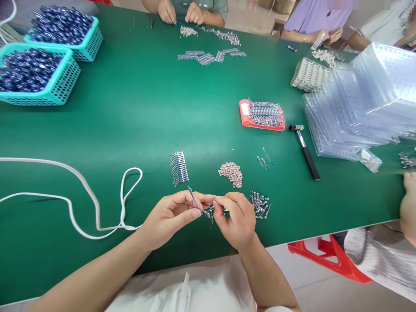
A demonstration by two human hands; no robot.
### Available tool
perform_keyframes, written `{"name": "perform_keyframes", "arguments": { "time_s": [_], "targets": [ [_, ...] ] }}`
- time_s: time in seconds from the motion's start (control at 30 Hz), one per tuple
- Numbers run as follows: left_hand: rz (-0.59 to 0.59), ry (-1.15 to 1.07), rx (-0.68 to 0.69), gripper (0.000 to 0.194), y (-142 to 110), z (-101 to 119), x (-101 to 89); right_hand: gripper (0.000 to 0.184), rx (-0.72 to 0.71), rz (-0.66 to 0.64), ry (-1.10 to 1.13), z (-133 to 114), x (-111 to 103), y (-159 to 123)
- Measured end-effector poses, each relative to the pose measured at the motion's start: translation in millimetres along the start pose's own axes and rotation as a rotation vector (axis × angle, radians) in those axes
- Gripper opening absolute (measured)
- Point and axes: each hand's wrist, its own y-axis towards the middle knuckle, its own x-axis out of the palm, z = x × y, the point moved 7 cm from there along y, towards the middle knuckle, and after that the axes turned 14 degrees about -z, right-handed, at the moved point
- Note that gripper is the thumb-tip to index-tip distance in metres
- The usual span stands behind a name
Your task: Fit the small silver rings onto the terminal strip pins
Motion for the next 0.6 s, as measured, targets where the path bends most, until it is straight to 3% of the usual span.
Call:
{"name": "perform_keyframes", "arguments": {
  "time_s": [0.6],
  "targets": [
    [0.012, -0.004, -0.012, 0.009, -1.3, -2.4, -1.8, 0.024, -0.029, -0.032, 0.026, 0.0, 1.8, 2.1]
  ]
}}
